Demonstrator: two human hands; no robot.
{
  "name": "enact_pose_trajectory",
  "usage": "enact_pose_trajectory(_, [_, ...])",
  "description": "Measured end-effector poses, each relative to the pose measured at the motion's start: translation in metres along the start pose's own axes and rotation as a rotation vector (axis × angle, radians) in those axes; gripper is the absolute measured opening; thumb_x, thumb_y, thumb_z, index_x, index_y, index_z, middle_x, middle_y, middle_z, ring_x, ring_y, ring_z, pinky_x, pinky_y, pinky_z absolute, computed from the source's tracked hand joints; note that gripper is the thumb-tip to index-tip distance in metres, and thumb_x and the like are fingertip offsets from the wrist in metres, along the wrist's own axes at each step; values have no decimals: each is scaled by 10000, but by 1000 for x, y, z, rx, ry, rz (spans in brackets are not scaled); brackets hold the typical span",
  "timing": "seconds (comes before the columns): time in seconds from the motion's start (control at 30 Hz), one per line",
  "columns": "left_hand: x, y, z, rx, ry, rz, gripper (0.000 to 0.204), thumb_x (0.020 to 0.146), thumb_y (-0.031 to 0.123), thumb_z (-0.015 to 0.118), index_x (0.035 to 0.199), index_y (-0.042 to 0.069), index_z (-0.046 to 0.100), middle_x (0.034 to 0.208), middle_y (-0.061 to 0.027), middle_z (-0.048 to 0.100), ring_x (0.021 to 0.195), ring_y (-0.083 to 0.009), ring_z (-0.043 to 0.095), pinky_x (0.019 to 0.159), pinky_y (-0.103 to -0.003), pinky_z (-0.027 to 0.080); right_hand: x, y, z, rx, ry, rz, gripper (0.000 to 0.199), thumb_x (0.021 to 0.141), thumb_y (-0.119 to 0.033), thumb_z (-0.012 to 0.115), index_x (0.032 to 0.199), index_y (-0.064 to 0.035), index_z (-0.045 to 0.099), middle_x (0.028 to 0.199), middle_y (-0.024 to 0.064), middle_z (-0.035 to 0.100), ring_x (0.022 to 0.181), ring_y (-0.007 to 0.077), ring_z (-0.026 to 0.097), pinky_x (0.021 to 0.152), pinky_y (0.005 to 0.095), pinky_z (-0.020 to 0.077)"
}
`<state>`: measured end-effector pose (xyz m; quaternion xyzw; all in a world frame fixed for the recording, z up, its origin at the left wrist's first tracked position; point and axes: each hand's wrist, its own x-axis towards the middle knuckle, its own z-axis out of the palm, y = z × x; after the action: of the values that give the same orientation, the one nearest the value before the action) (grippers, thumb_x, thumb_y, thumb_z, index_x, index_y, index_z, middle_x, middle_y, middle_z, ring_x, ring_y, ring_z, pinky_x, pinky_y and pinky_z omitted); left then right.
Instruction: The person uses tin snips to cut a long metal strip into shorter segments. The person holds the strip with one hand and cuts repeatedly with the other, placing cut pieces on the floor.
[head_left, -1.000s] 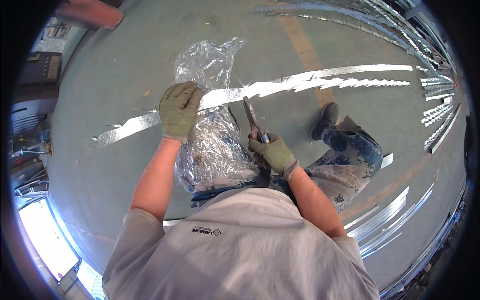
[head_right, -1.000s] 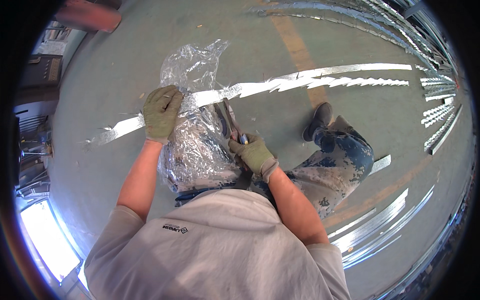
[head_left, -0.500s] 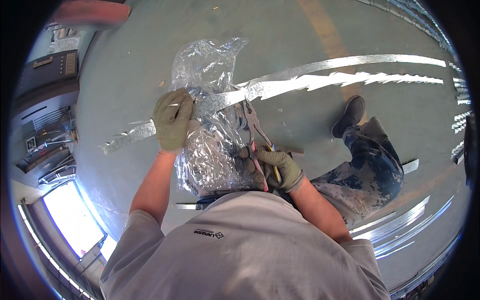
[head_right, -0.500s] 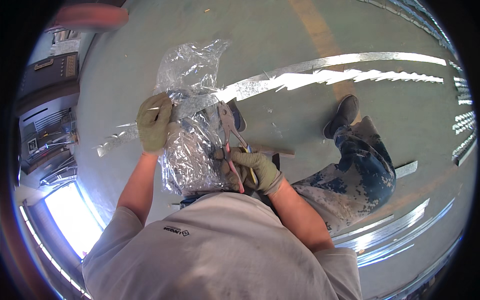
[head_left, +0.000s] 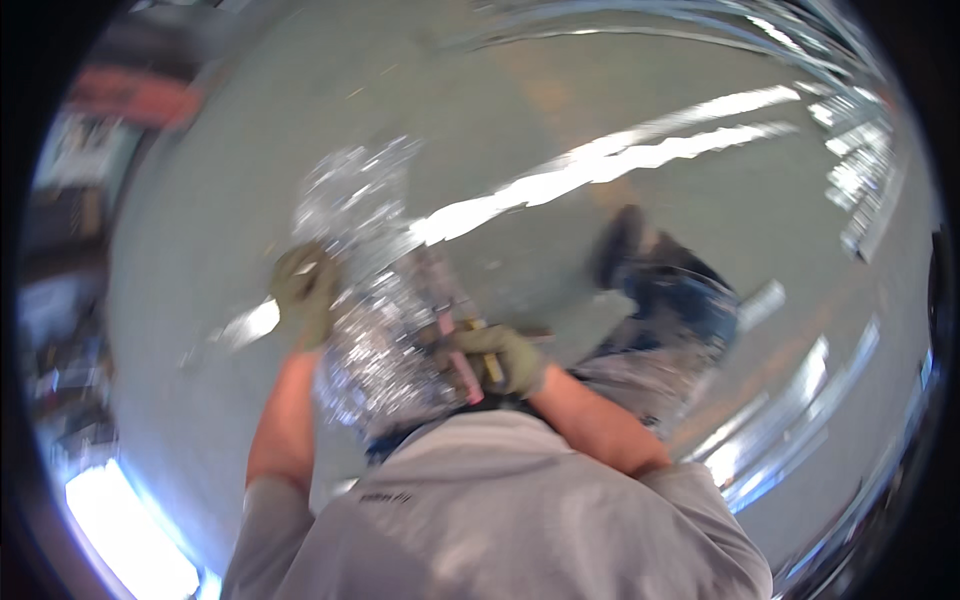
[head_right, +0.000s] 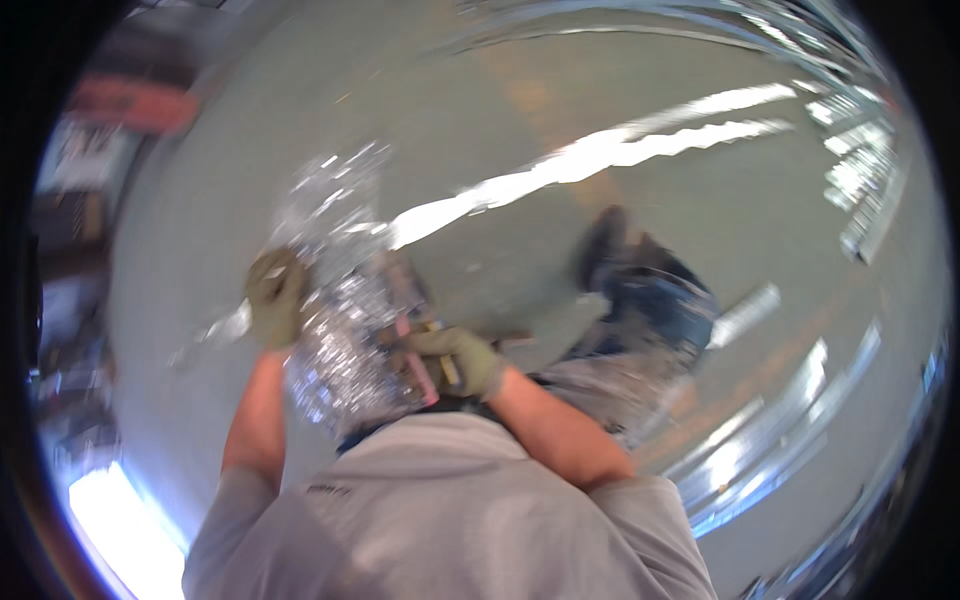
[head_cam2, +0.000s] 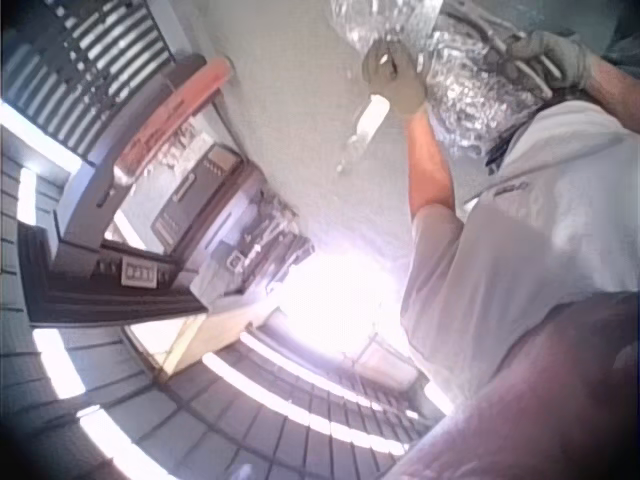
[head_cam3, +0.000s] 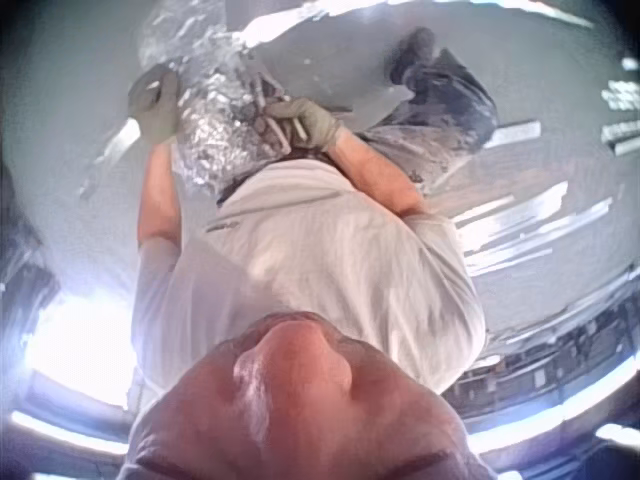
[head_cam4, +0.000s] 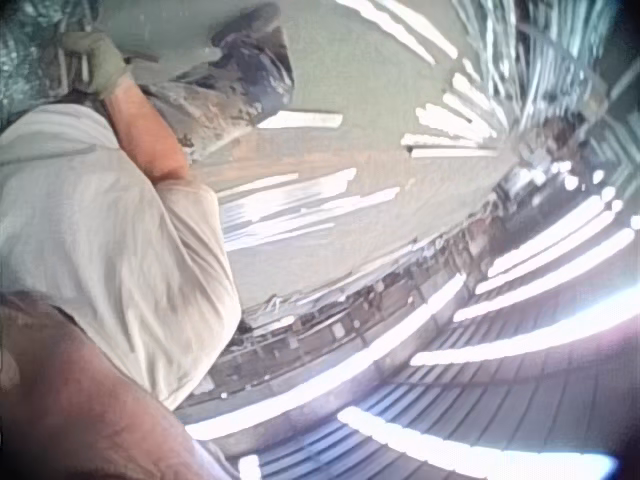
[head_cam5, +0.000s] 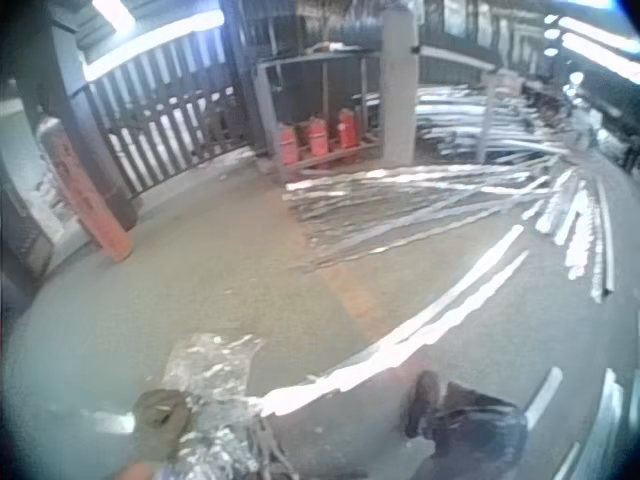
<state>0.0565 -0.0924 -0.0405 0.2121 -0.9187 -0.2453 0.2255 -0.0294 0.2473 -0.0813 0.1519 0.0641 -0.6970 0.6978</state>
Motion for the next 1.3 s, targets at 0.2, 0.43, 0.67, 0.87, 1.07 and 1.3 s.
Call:
enact_pose_trajectory(0.2, [6, 3, -8, -69, -90, 103, 207, 1050, 160, 856, 1052, -45, 882, 1295, -165, 858, 1227, -366, 779, 1050, -491, 605, -18, 4, 12, -19, -99, -66, 395, 1183, -242, 713, 1510, -34, 635, 1019, 111, 741, 662, 207, 703, 539, 389, 581])
enact_pose_trajectory(0.43, [13, 39, -7, -206, -156, 18, 273, 1075, 192, 853, 1230, -30, 888, 1368, -191, 835, 1258, -337, 781, 1098, -463, 611, -40, 3, 16, -28, -46, -139, 422, 1172, -268, 734, 1507, -23, 657, 1005, 112, 763, 663, 216, 707, 574, 387, 594])
enact_pose_trajectory(0.67, [31, 81, 27, -3, -312, 123, 410, 1079, 314, 829, 1300, -32, 830, 1413, -209, 826, 1287, -410, 778, 1126, -504, 606, -73, -27, 20, -13, -38, -277, 437, 1193, -291, 694, 1516, 2, 671, 1071, 105, 770, 750, 198, 750, 619, 387, 595])
enact_pose_trajectory(0.87, [30, 90, 43, 127, -470, 234, 483, 1084, 383, 774, 1402, 20, 774, 1274, -207, 833, 1222, -437, 763, 1097, -560, 581, -73, -47, 7, -67, -46, -319, 473, 1187, -271, 702, 1538, 43, 659, 1090, 101, 751, 799, 183, 755, 678, 363, 621])
enact_pose_trajectory(1.07, [32, 84, 40, 326, -557, 306, 632, 1018, 353, 812, 1558, 55, 673, 1359, -195, 800, 1281, -423, 740, 1117, -548, 564, -69, -58, 1, 89, -54, -274, 590, 1171, -262, 705, 1627, 86, 563, 1192, 124, 733, 862, 204, 752, 702, 378, 629])
enact_pose_trajectory(1.3, [26, 68, 57, 548, -579, 366, 591, 1029, 308, 786, 1585, 137, 683, 1323, -126, 787, 1288, -338, 730, 1109, -549, 537, -52, -36, -13, -54, 104, -324, 467, 1177, -161, 674, 1590, 50, 622, 1330, 198, 812, 1124, 330, 842, 949, 522, 714])
